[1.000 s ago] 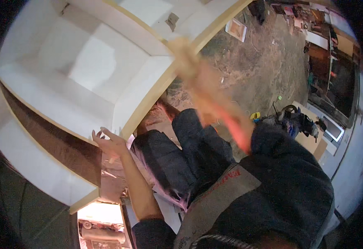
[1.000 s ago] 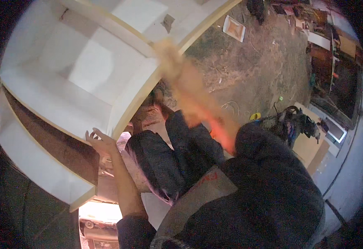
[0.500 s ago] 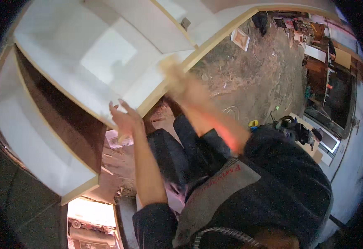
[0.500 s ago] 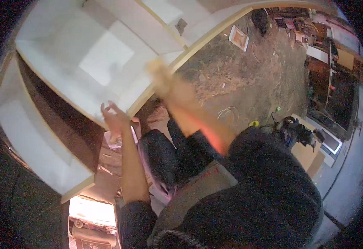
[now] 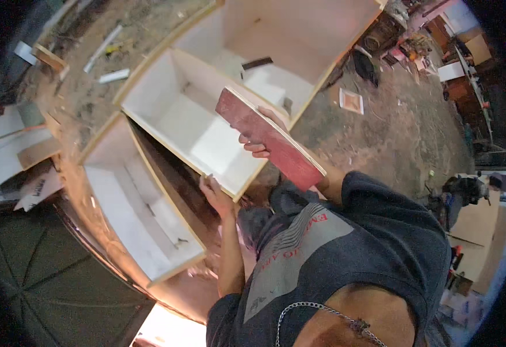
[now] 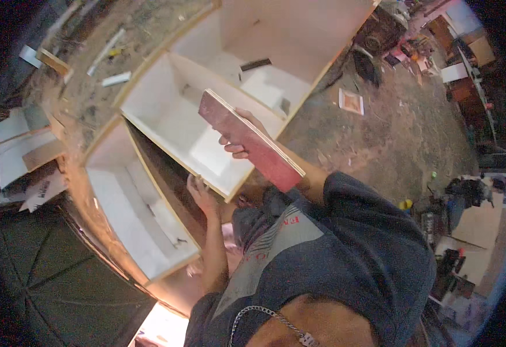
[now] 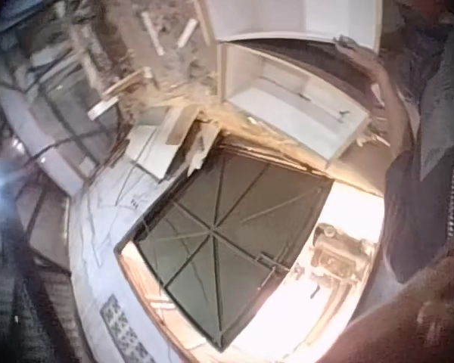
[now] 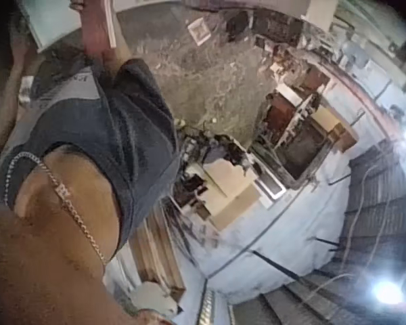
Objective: The person sands the edges and corners of a wooden shelving unit using a sanding block.
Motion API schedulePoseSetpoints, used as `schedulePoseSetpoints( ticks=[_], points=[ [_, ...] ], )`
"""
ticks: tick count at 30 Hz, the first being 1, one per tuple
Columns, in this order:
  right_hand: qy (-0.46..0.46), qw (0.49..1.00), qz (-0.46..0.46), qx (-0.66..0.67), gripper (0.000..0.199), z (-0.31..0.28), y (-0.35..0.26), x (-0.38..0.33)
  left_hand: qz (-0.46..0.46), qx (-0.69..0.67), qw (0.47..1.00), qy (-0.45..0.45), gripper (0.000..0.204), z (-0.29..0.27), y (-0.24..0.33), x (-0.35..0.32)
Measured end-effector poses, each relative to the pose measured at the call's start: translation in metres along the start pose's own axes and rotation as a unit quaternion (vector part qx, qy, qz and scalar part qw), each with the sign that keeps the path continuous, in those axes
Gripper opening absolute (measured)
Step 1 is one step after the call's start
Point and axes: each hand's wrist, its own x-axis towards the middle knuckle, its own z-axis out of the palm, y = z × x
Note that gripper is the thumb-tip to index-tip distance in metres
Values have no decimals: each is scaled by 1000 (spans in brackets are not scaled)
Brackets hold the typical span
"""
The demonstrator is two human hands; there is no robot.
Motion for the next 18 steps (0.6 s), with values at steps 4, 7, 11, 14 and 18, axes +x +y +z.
schedulePoseSetpoints(
  ticks=[4, 7, 11, 14, 18],
  points=[
    [-141, 989, -33, 7, 85, 78, 6, 9, 15, -19, 998, -58, 50, 9, 36, 12],
    [-252, 967, -5, 37, 91, 101, 10, 15, -18, -12, 998, -60, 53, 12, 13, 20],
    [-220, 975, 20, 28, 90, 84, 10, 24, -71, 46, 993, -85, 51, -9, -71, 26],
    [-136, 991, 0, 19, 87, 40, 12, 16, -132, 52, 986, -84, 49, -20, -112, 6],
    [123, 992, 10, -41, 68, -50, 32, 5, -125, 137, 981, -55, 46, -51, -173, -22]
  ],
)
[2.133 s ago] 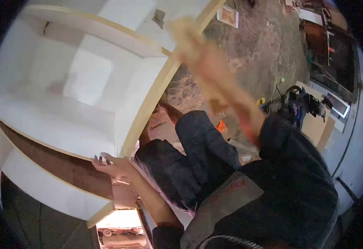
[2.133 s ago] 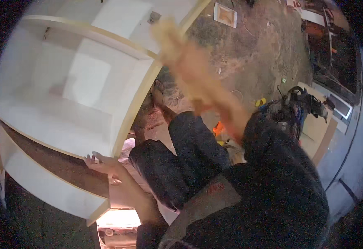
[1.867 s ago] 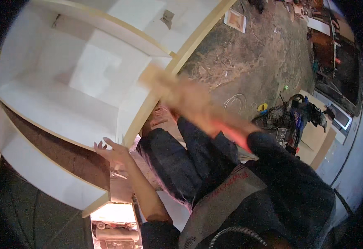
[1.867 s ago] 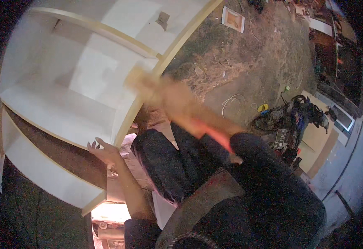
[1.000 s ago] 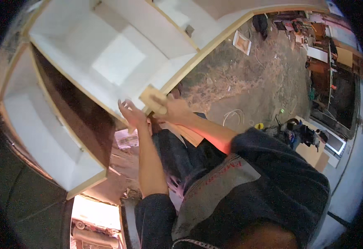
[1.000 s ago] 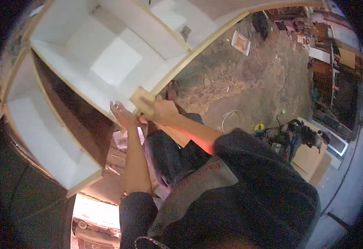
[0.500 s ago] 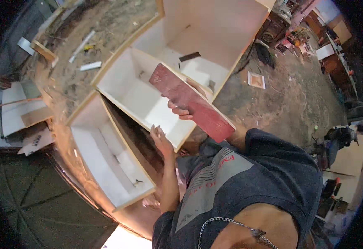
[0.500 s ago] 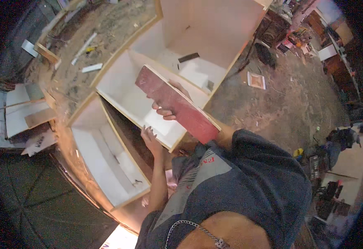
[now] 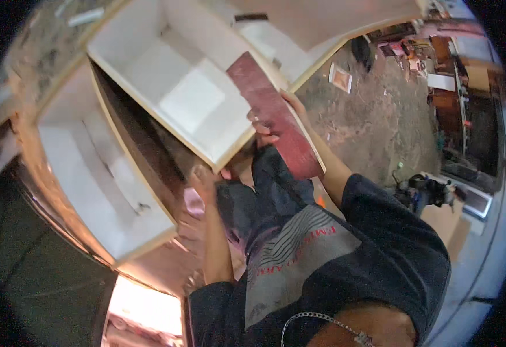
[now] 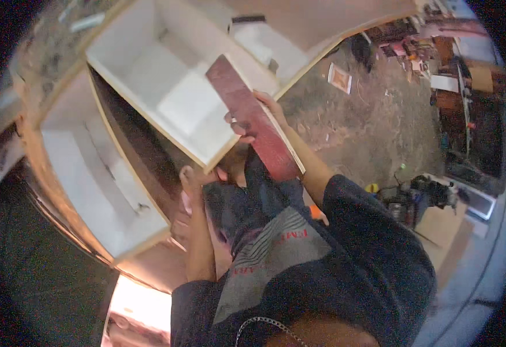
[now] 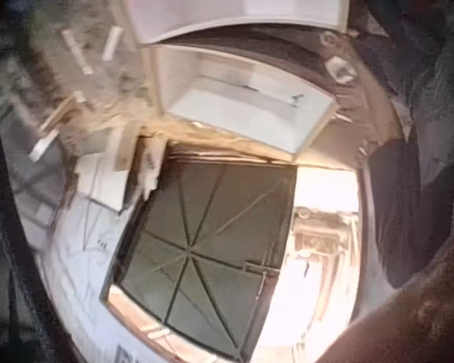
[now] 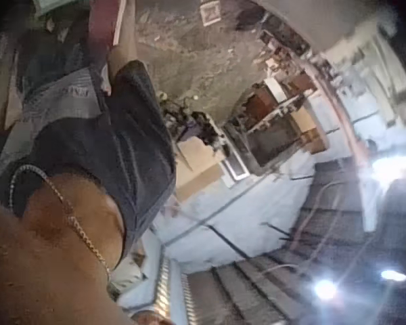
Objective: The person sands the edges and corners of a wooden shelving unit using a sanding block.
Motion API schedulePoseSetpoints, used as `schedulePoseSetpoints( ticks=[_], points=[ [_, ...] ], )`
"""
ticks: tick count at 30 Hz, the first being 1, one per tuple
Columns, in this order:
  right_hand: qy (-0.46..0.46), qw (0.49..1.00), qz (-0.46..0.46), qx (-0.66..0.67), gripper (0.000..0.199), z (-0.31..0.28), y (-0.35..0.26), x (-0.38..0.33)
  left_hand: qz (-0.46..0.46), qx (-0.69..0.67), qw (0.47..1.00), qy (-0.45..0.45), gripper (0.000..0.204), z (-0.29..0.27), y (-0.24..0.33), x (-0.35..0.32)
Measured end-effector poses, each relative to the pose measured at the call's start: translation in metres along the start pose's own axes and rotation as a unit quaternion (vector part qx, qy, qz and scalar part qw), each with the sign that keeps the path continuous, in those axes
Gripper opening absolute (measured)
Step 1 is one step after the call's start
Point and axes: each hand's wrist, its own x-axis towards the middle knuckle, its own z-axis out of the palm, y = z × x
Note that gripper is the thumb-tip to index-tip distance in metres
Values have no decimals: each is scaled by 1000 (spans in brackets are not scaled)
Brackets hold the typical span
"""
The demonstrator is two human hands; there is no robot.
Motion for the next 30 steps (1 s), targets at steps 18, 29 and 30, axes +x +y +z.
schedulePoseSetpoints(
  ticks=[18, 29, 30],
  points=[
    [186, 950, 0, -250, 115, -87, 90, -5, -364, -420, 817, -155, 59, 60, 49, -56],
    [-165, 939, 251, -169, 129, -186, 43, -89, -255, -448, 849, 118, 22, 23, 36, -45],
    [-122, 949, 252, -145, 128, -168, 54, -65, -184, -419, 880, 126, 23, 18, 38, -43]
  ],
)
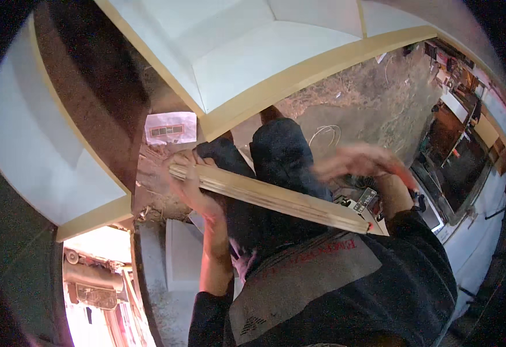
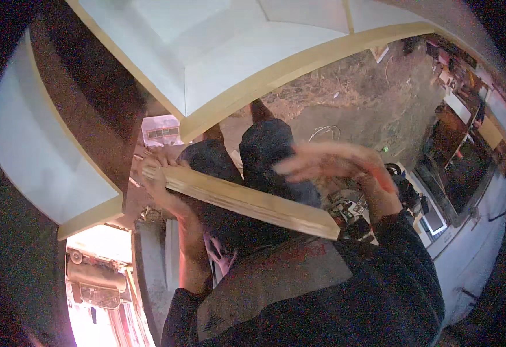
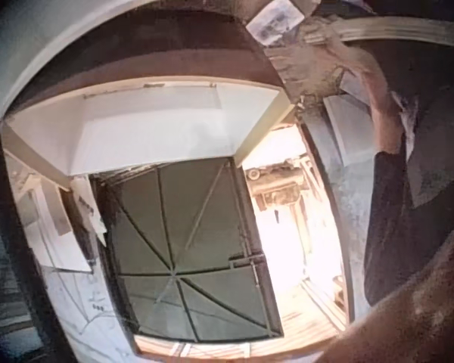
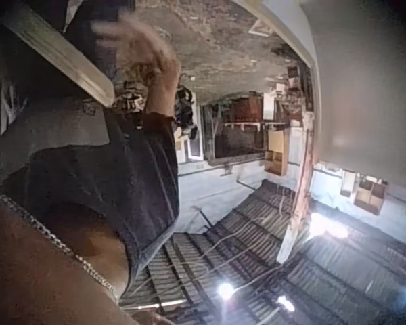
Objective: The person sands the edges and corners of a wooden shelving unit using a sanding block.
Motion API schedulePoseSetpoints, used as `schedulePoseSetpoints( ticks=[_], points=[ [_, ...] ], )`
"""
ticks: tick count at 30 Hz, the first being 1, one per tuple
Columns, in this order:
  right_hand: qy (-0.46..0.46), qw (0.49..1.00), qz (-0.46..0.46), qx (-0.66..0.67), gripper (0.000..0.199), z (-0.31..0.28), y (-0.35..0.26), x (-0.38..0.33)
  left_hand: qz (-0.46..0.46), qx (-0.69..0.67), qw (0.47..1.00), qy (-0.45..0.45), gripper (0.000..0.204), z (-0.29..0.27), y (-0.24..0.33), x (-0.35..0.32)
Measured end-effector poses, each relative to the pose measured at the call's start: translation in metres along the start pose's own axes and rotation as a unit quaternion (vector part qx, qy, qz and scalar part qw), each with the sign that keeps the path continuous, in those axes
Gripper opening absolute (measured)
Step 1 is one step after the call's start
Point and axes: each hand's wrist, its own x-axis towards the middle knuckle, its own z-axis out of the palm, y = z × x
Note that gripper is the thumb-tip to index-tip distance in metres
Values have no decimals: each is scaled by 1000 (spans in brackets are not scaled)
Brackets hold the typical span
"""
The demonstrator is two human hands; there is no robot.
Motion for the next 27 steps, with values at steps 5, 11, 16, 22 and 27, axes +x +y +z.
schedulePoseSetpoints(
  ticks=[5, 11, 16, 22, 27],
  points=[
    [84, 943, 86, -310, 108, 45, -5, 107, 208, 246, 934, -153, 35, 11, -7, 0],
    [182, 868, 80, -454, 87, 38, 14, 106, 164, 348, 909, -158, 65, 1, -23, 23],
    [410, 755, 77, -505, 87, 38, -3, 91, 44, 338, 940, 25, 69, -32, -67, 52],
    [449, 569, 171, -667, 97, 22, -1, 105, -260, 49, 964, 8, 76, -11, -60, 55],
    [403, 591, 150, -682, 91, 59, 41, 160, -272, 19, 961, -42, 82, -30, -55, 58]
  ],
)
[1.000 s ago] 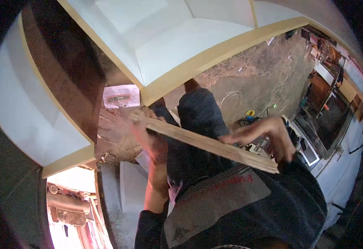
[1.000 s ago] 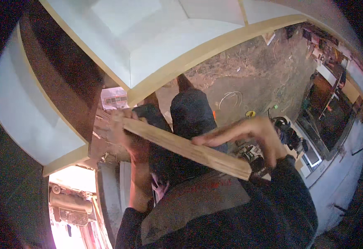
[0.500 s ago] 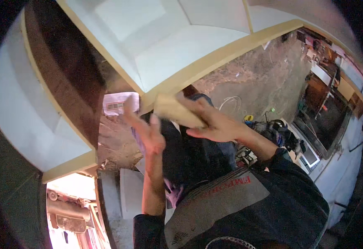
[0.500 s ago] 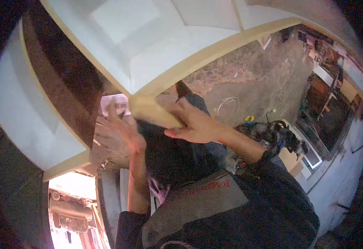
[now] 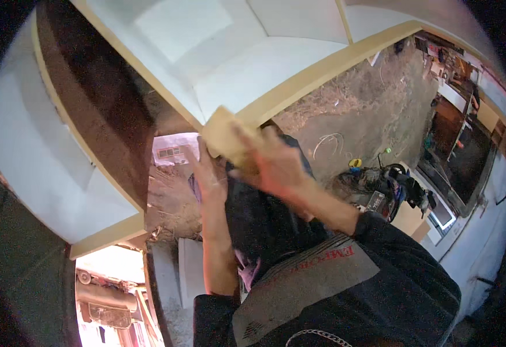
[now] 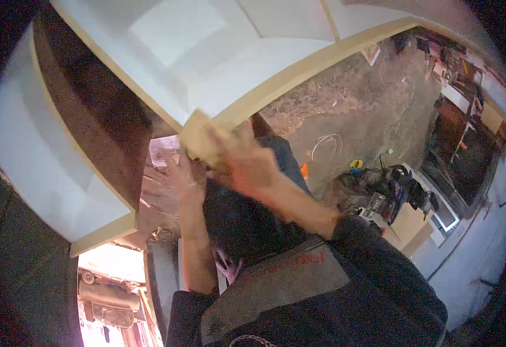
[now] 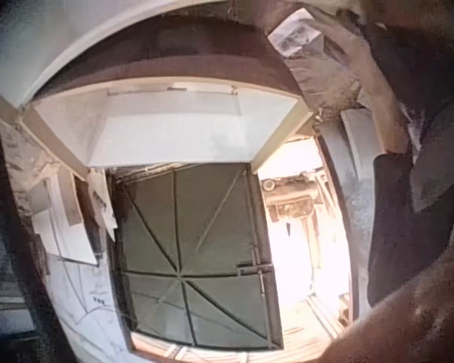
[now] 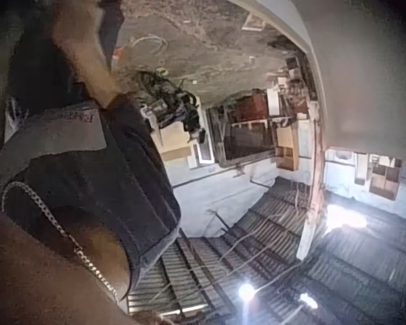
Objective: The person sands the edges and corners of a wooden shelving unit using a sanding block.
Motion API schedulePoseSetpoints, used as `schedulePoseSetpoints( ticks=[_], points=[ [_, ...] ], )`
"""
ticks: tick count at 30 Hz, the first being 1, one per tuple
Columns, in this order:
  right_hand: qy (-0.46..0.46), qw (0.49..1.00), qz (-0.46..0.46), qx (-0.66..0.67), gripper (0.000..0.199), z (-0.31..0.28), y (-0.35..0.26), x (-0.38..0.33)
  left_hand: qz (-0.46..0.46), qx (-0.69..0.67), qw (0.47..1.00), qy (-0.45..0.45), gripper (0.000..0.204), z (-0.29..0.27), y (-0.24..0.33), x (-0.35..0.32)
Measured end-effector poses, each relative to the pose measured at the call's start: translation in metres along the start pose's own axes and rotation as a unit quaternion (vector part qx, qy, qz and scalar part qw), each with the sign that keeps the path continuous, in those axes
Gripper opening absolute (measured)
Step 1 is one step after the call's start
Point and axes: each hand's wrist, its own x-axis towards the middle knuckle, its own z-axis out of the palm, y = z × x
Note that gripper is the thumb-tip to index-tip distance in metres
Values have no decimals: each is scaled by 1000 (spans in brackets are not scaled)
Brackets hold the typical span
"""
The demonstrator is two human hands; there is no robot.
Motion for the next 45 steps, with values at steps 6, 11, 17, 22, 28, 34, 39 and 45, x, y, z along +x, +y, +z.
schedulePoseSetpoints(
  ticks=[6, 11, 17, 22, 28, 34, 39, 45],
  points=[
    [41, 999, -9, -13, 87, 7, 27, 7, 12, 41, 999, 18, 77, 4, -6, -3],
    [184, 957, 212, -77, 82, -75, 156, 42, 105, 126, 985, 45, 82, 6, -14, 15],
    [158, 976, 150, -13, 64, -36, 76, 26, 124, 1, 985, 122, 84, 29, -8, 17],
    [23, 989, -8, 145, 59, 17, -5, -4, 18, 21, 992, 126, 92, 25, 10, 7],
    [131, 965, 227, -21, 71, -60, 116, 31, 100, 47, 990, 90, 94, 13, 5, 8],
    [213, 970, 117, -18, 73, -11, 94, 27, 145, 65, 986, 44, 92, 9, -7, 17],
    [51, 995, -20, 78, 69, 22, 4, 0, 48, 47, 996, 58, 82, 31, 11, 3],
    [102, 973, 204, -25, 77, -76, 143, 31, 219, 154, 959, 90, 69, -26, 14, 34]
  ],
)
